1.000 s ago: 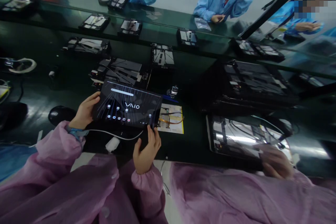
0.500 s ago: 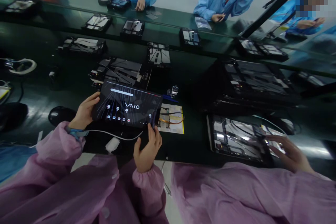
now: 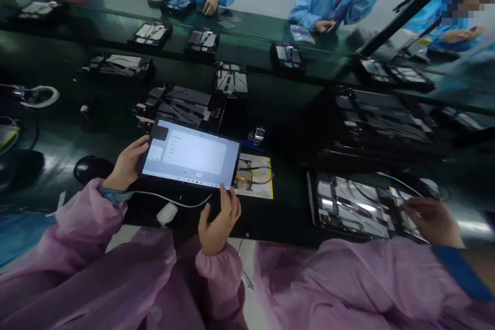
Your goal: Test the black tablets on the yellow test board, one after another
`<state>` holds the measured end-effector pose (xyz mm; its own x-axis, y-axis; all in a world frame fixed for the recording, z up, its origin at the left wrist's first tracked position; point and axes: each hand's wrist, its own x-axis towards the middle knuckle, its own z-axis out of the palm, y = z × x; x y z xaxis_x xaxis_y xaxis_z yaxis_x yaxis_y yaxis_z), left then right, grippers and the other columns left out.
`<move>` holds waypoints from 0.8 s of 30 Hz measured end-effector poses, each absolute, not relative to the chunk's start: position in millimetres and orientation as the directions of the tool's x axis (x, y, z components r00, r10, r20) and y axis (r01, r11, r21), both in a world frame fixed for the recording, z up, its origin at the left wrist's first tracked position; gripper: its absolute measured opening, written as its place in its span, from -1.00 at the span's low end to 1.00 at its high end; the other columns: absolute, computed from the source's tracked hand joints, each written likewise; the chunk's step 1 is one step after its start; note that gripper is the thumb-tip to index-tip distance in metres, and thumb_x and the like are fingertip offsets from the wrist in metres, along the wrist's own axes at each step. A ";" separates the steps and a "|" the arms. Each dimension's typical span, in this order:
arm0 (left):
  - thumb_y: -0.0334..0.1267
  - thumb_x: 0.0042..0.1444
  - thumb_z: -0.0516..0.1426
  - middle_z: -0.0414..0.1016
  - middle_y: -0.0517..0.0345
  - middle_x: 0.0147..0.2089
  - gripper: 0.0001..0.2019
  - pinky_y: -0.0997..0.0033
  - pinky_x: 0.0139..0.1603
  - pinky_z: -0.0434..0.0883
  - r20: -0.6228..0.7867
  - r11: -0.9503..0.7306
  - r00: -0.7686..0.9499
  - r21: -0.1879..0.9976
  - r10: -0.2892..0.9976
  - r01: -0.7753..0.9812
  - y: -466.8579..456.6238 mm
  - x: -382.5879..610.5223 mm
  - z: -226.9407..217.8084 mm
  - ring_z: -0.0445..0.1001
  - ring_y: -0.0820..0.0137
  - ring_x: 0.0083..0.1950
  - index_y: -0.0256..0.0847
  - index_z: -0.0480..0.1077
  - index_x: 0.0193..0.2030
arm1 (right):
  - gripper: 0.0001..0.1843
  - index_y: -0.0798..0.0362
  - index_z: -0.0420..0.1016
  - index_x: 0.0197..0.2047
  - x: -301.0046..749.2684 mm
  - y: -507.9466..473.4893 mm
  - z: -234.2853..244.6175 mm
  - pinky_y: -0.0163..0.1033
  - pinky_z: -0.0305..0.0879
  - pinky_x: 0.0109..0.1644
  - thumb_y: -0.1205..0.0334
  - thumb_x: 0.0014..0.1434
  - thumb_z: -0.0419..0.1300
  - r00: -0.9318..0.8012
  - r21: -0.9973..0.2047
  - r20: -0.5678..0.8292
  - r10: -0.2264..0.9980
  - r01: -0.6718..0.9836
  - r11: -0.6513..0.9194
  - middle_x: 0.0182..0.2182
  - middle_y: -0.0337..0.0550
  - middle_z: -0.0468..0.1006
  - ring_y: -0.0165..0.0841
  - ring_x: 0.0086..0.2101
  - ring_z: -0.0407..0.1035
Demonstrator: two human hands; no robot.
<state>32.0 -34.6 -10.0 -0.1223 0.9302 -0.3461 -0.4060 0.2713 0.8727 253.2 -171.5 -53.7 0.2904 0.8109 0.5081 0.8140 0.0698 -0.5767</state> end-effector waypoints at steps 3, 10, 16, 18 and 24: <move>-0.26 -0.12 0.29 0.50 0.17 -0.34 -0.65 0.53 -0.46 0.35 -0.332 0.274 -0.076 0.870 0.940 -0.409 -34.9 33.2 -6.6 0.46 0.39 -0.38 -0.25 0.45 -0.14 | -0.51 0.17 0.12 0.19 250.7 -169.3 -51.7 0.16 0.08 0.22 0.26 0.20 0.03 0.265 -0.596 0.523 0.810 0.793 0.125 0.05 0.10 0.44 -0.14 0.22 0.11; -0.25 -0.09 0.28 0.46 0.21 -0.39 -0.69 0.55 -0.48 0.31 -0.287 0.274 0.044 0.843 0.957 -0.463 -34.2 35.4 -1.8 0.42 0.44 -0.43 -0.24 0.42 -0.16 | -0.41 0.12 0.06 0.25 226.3 -145.3 -26.1 0.19 -0.01 0.26 0.19 0.19 0.07 0.052 -0.550 0.504 0.862 0.789 0.274 0.09 0.03 0.41 -0.12 0.25 0.05; -0.22 -0.09 0.30 0.47 0.18 -0.37 -0.67 0.50 -0.42 0.35 -0.277 0.278 0.073 0.834 0.958 -0.478 -33.1 35.1 -3.8 0.45 0.39 -0.39 -0.23 0.43 -0.15 | -0.40 0.15 0.06 0.26 204.0 -115.9 -9.8 0.19 -0.12 0.31 0.13 0.21 0.07 -0.118 -0.447 0.474 0.873 0.821 0.354 0.12 0.02 0.38 -0.13 0.28 0.00; -0.23 -0.11 0.32 0.48 0.19 -0.37 -0.65 0.49 -0.44 0.35 -0.305 0.295 0.061 0.821 0.950 -0.489 -32.4 34.8 -5.9 0.45 0.38 -0.40 -0.22 0.44 -0.14 | -0.46 0.14 0.12 0.23 206.9 -114.2 -11.6 0.19 -0.13 0.31 0.14 0.23 0.06 -0.092 -0.430 0.481 0.872 0.842 0.326 0.09 0.01 0.42 -0.15 0.26 0.05; -0.24 -0.14 0.34 0.49 0.21 -0.38 -0.63 0.49 -0.45 0.37 -0.326 0.315 0.076 0.783 0.942 -0.536 -30.5 33.6 -10.7 0.46 0.41 -0.43 -0.21 0.45 -0.15 | -0.59 0.13 0.24 0.14 233.5 -128.6 -24.4 0.16 -0.07 0.29 0.16 0.26 0.05 0.052 -0.434 0.506 0.861 0.878 0.201 -0.01 -0.02 0.50 -0.16 0.19 0.17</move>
<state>33.6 -30.5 -10.7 0.0763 0.9422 -0.3263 -0.5360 0.3148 0.7834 233.5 -128.6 -24.4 0.0523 0.8612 0.5056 0.8784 0.2011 -0.4335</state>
